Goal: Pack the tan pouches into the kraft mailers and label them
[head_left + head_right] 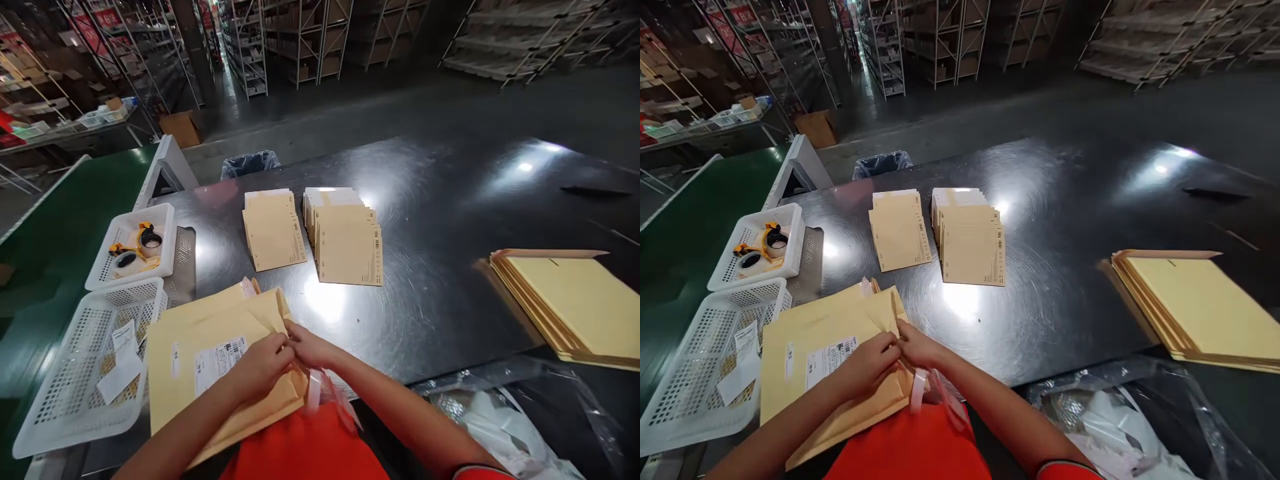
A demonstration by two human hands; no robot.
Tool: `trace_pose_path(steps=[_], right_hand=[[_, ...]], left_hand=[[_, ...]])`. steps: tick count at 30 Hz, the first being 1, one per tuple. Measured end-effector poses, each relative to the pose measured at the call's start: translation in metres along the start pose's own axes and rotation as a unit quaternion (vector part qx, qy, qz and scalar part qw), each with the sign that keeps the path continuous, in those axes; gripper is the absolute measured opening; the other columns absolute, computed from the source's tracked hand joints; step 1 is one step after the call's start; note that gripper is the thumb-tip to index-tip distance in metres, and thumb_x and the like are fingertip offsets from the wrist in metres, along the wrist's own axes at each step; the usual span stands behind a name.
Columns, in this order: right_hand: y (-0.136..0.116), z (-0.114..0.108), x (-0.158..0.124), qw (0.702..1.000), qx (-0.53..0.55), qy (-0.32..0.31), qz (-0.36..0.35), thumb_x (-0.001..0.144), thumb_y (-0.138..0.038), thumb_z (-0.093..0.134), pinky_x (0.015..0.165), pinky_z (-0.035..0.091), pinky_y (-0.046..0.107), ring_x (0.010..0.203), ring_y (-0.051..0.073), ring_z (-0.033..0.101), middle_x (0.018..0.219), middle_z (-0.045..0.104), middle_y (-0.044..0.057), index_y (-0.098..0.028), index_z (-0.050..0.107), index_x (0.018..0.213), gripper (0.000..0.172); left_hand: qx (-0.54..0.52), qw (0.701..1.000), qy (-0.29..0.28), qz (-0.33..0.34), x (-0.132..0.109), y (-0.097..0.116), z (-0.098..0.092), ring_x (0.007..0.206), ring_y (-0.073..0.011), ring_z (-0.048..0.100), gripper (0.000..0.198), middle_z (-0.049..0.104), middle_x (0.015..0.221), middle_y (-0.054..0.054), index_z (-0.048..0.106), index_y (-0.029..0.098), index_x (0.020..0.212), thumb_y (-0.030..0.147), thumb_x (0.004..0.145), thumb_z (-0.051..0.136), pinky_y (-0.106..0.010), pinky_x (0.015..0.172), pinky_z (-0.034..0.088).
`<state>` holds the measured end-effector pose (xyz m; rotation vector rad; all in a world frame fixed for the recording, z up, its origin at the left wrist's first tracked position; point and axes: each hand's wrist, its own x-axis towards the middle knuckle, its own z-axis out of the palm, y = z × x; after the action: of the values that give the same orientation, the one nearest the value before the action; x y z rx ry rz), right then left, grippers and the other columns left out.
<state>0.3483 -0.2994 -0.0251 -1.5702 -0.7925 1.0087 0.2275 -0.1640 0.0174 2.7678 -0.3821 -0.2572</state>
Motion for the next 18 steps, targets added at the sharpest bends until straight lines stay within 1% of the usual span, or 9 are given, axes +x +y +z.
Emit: trace_pose_path(steps=[2, 4, 5, 7, 9, 12, 15, 16, 18], right_hand=[[-0.012, 0.000, 0.001, 0.992, -0.088, -0.093, -0.011, 0.085, -0.029, 0.049, 0.077, 0.049, 0.028, 0.085, 0.017, 0.061, 0.086, 0.069, 0.001, -0.018, 0.065, 0.094, 0.021], [-0.019, -0.007, -0.008, 0.969, -0.203, -0.137, -0.013, 0.089, -0.028, 0.045, 0.070, 0.046, 0.026, 0.078, 0.017, 0.061, 0.081, 0.069, 0.001, -0.018, 0.068, 0.090, 0.025], [-0.020, -0.011, -0.016, 0.955, -0.270, -0.125, -0.020, 0.090, -0.028, 0.045, 0.068, 0.045, 0.025, 0.077, 0.017, 0.061, 0.082, 0.070, 0.002, -0.019, 0.069, 0.088, 0.026], [-0.016, -0.017, -0.034, 0.920, -0.383, -0.072, -0.044, 0.091, -0.033, 0.047, 0.066, 0.042, 0.025, 0.078, 0.018, 0.062, 0.089, 0.070, 0.004, -0.021, 0.070, 0.086, 0.027], [-0.005, -0.017, -0.052, 0.890, -0.450, -0.053, -0.058, 0.086, -0.042, 0.056, 0.063, 0.040, 0.024, 0.077, 0.017, 0.062, 0.096, 0.069, 0.005, -0.022, 0.070, 0.086, 0.025], [0.015, -0.009, -0.067, 0.848, -0.526, -0.029, -0.053, 0.079, -0.040, 0.065, 0.057, 0.037, 0.023, 0.072, 0.016, 0.060, 0.107, 0.066, 0.008, -0.021, 0.067, 0.098, 0.027], [0.031, 0.005, -0.068, 0.806, -0.587, 0.025, -0.068, 0.082, -0.030, 0.060, 0.057, 0.037, 0.024, 0.071, 0.016, 0.058, 0.114, 0.062, 0.010, -0.021, 0.063, 0.110, 0.029], [0.034, 0.009, -0.067, 0.804, -0.588, 0.020, -0.089, 0.082, -0.029, 0.059, 0.058, 0.037, 0.025, 0.071, 0.016, 0.057, 0.115, 0.062, 0.009, -0.023, 0.062, 0.111, 0.030], [0.037, 0.014, -0.061, 0.821, -0.556, -0.018, -0.132, 0.081, -0.030, 0.059, 0.060, 0.037, 0.024, 0.071, 0.014, 0.056, 0.112, 0.062, 0.006, -0.026, 0.065, 0.104, 0.023]], left_hand=[[0.008, 1.000, 0.009, 0.009, -0.002, 0.000, -0.006, 0.089, -0.0205, 0.056, 0.021, 0.061, 0.100, -0.007, 0.060, 0.020, 0.097, 0.020, 0.092, 0.040, -0.031, 0.074, 0.047], [0.014, 0.999, 0.043, 0.000, -0.016, -0.010, -0.008, 0.092, -0.0220, 0.058, 0.026, 0.062, 0.105, -0.009, 0.060, 0.021, 0.107, 0.019, 0.091, 0.039, -0.033, 0.077, 0.049], [0.013, 0.997, 0.074, -0.012, -0.025, -0.017, -0.006, 0.100, -0.0231, 0.058, 0.032, 0.060, 0.115, -0.012, 0.057, 0.022, 0.117, 0.019, 0.091, 0.039, -0.036, 0.082, 0.049], [0.016, 0.988, 0.145, -0.055, -0.046, -0.036, 0.006, 0.121, -0.0268, 0.050, 0.048, 0.045, 0.140, -0.017, 0.039, 0.022, 0.140, 0.022, 0.092, 0.041, -0.043, 0.096, 0.045], [0.050, 0.977, 0.183, -0.098, -0.062, -0.054, 0.024, 0.134, -0.0326, 0.039, 0.059, 0.032, 0.152, -0.018, 0.026, 0.024, 0.148, 0.028, 0.092, 0.045, -0.056, 0.104, 0.036], [0.114, 0.970, 0.184, -0.109, -0.075, -0.073, 0.050, 0.139, -0.0369, 0.030, 0.056, 0.035, 0.152, -0.015, 0.034, 0.026, 0.146, 0.036, 0.092, 0.048, -0.066, 0.107, 0.025], [0.129, 0.967, 0.192, -0.103, -0.076, -0.078, 0.060, 0.141, -0.0332, 0.028, 0.055, 0.036, 0.152, -0.012, 0.036, 0.026, 0.145, 0.038, 0.092, 0.048, -0.061, 0.112, 0.021], [0.131, 0.967, 0.193, -0.104, -0.076, -0.078, 0.060, 0.142, -0.0325, 0.028, 0.055, 0.036, 0.153, -0.012, 0.036, 0.026, 0.145, 0.038, 0.092, 0.048, -0.060, 0.112, 0.021], [0.133, 0.968, 0.189, -0.102, -0.075, -0.077, 0.058, 0.142, -0.0320, 0.027, 0.055, 0.034, 0.153, -0.012, 0.036, 0.025, 0.145, 0.038, 0.093, 0.048, -0.060, 0.112, 0.021]])
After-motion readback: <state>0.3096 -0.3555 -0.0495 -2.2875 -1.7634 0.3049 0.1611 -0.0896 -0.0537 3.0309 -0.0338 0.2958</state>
